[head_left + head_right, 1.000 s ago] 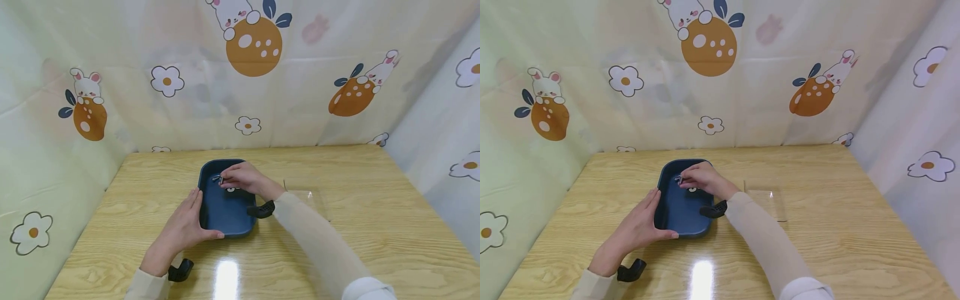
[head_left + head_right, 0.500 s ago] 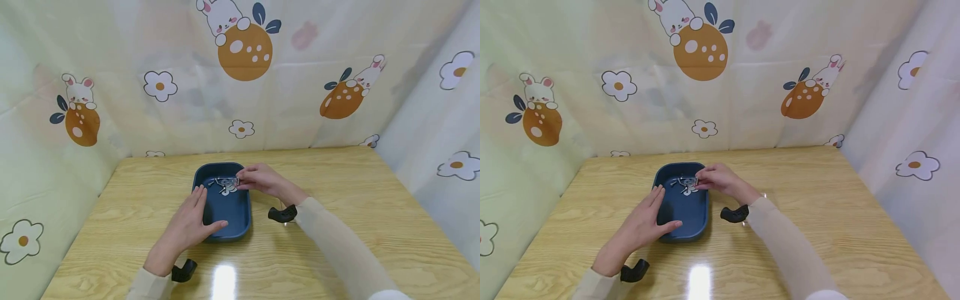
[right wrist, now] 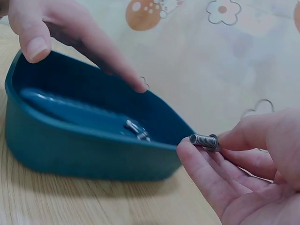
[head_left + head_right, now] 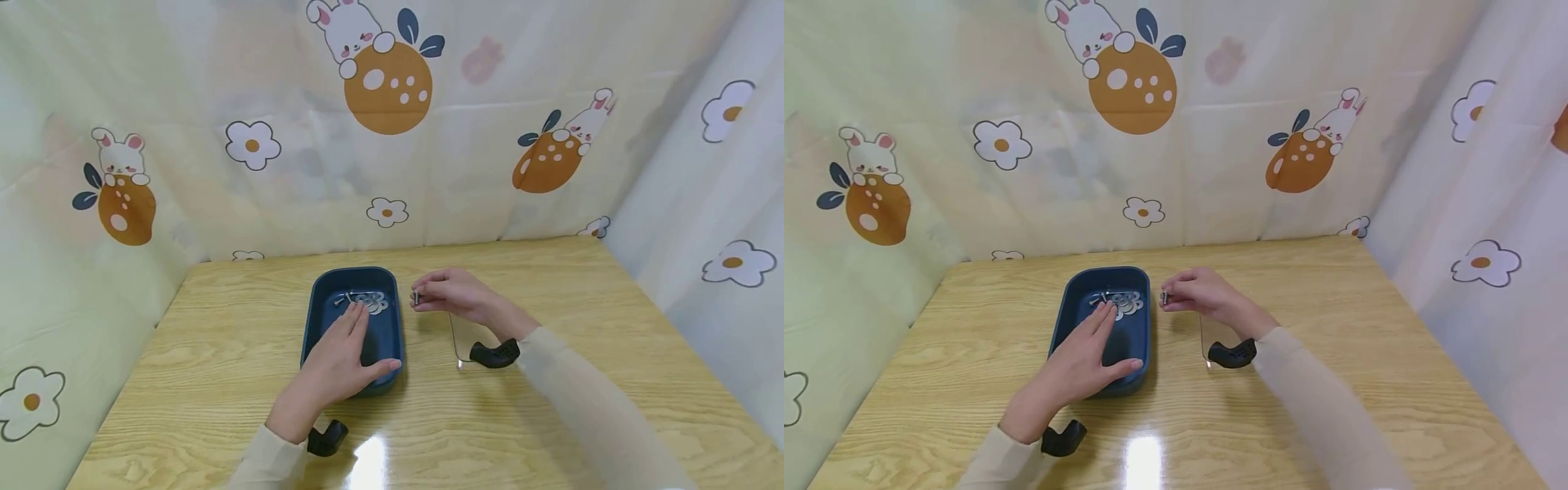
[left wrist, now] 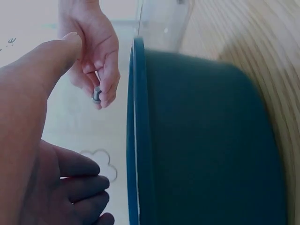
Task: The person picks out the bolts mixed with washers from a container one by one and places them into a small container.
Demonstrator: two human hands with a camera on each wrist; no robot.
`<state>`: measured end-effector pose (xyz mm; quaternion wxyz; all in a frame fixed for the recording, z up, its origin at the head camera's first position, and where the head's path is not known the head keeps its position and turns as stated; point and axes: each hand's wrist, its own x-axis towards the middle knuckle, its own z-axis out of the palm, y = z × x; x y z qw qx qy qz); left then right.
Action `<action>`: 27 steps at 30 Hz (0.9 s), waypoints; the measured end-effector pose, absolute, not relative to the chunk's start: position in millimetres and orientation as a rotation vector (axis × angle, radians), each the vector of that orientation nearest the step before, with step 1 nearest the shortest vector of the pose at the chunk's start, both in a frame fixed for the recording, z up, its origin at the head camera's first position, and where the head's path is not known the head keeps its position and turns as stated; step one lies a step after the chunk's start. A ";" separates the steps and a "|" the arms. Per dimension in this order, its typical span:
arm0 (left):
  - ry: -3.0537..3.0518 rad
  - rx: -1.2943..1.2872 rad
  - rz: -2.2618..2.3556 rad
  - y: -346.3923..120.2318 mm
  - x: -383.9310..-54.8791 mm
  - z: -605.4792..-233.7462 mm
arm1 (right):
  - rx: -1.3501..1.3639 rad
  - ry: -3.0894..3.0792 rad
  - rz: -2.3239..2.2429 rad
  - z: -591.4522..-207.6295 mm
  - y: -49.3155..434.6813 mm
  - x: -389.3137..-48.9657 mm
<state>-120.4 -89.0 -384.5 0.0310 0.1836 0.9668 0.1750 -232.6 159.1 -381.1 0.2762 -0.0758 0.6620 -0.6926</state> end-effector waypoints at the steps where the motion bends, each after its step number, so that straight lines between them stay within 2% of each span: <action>1: 2.975 0.579 0.536 -85.7 -121.0 -385.0 | -0.207 1.783 -1.857 -381.3 164.4 -232.7; 13: 2.936 0.657 0.510 -54.0 -129.6 -387.0 | -0.175 1.809 -1.860 -378.2 214.1 -230.4; 27: 2.872 0.768 0.492 -9.5 -138.6 -389.1 | -0.135 1.928 -1.728 -387.7 244.0 -224.2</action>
